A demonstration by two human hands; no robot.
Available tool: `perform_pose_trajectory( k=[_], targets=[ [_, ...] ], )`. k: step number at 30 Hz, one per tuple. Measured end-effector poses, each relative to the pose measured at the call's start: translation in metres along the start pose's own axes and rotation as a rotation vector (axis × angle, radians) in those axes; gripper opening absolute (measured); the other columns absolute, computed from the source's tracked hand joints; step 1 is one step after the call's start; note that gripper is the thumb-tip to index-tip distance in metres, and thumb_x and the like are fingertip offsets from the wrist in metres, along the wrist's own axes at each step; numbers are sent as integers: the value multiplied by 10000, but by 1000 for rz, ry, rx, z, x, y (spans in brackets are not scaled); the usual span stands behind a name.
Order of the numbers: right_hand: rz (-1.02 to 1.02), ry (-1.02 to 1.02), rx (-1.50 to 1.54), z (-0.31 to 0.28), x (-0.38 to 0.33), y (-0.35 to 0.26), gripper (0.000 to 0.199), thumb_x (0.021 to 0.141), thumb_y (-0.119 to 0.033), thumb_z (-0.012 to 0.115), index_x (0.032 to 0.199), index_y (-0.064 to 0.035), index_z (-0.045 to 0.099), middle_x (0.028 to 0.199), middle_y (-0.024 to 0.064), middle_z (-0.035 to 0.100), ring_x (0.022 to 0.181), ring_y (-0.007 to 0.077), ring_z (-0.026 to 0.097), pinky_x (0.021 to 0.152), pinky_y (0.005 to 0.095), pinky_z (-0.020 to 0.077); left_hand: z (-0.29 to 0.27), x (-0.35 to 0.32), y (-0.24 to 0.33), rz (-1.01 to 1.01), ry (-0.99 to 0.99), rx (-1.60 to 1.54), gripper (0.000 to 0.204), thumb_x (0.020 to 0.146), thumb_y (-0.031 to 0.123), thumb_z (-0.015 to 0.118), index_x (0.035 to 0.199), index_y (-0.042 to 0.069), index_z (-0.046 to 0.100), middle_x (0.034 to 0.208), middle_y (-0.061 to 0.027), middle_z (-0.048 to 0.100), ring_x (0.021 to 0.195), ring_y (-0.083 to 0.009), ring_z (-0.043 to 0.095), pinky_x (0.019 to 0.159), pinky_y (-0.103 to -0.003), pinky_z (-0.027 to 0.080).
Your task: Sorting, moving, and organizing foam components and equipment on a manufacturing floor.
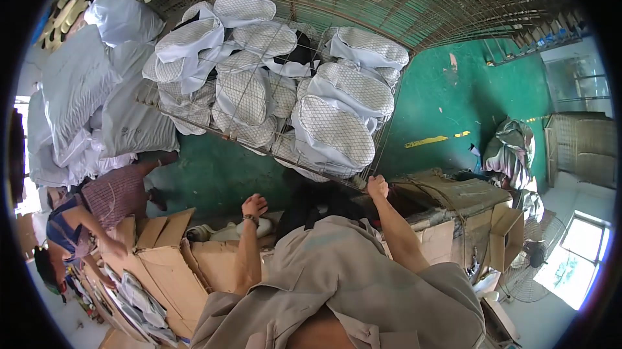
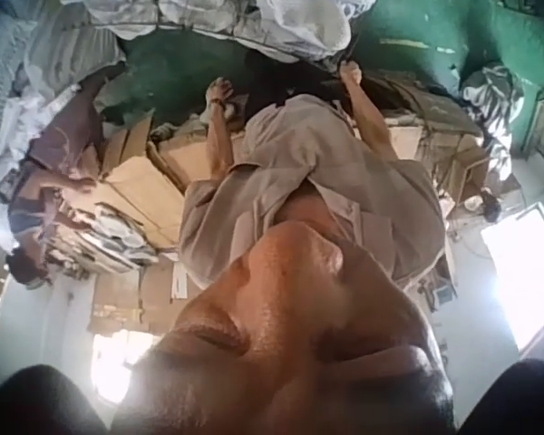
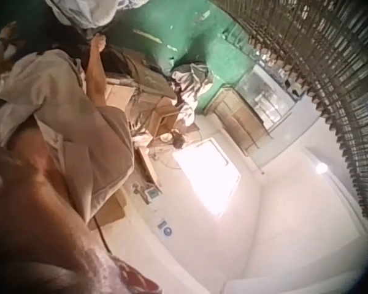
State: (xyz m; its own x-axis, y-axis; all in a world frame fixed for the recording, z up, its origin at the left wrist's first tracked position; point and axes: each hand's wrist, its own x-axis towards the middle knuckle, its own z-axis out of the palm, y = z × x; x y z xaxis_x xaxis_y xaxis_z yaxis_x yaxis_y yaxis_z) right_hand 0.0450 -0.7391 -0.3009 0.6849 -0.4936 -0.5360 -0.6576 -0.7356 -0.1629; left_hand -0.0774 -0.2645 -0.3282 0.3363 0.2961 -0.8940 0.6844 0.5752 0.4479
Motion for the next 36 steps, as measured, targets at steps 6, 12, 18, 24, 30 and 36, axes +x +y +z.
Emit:
perform_pose_trajectory(
  k=[6,12,18,24,30,36],
  targets=[
    [-190,213,3,-35,-32,-27,368,893,-297,629,1154,-41,582,1114,253,657,1020,423,642,856,497,515,-66,-22,-55,44,158,-104,263,935,263,635,1111,71,600,926,-94,696,821,-253,697,669,-419,595],
    [-527,8,288,-57,-32,-81,326,895,-194,637,1187,-70,565,984,205,658,868,378,657,731,464,519,-72,-28,-142,421,80,585,228,907,262,668,1039,77,653,805,-61,680,777,-250,686,591,-392,535],
    [-1064,77,447,-24,-109,-103,406,884,-132,663,1261,-69,526,1043,176,638,779,336,653,622,407,518,-101,-66,-148,178,178,342,330,930,265,659,1177,48,646,1043,-102,723,868,-229,682,679,-376,512],
    [-635,-171,106,22,-43,-129,860,896,-533,586,1480,43,326,1413,245,477,1151,412,564,989,477,448,-50,-127,-126,33,166,-3,311,936,351,652,1119,101,672,1027,-53,717,910,-216,671,741,-383,532],
    [-741,-241,347,-1,-6,-128,728,766,-244,650,1426,-3,461,1323,231,594,1160,401,603,981,445,474,-52,-150,-98,224,342,-171,276,982,193,584,1197,20,602,978,-103,678,803,-219,676,691,-370,596],
    [-932,-85,41,-40,25,-89,566,909,-269,616,1378,28,503,1262,263,610,1083,394,617,954,441,470,-136,-161,-112,389,502,-458,314,995,230,582,1241,34,584,990,-95,690,876,-223,694,697,-367,597]
  ],
)
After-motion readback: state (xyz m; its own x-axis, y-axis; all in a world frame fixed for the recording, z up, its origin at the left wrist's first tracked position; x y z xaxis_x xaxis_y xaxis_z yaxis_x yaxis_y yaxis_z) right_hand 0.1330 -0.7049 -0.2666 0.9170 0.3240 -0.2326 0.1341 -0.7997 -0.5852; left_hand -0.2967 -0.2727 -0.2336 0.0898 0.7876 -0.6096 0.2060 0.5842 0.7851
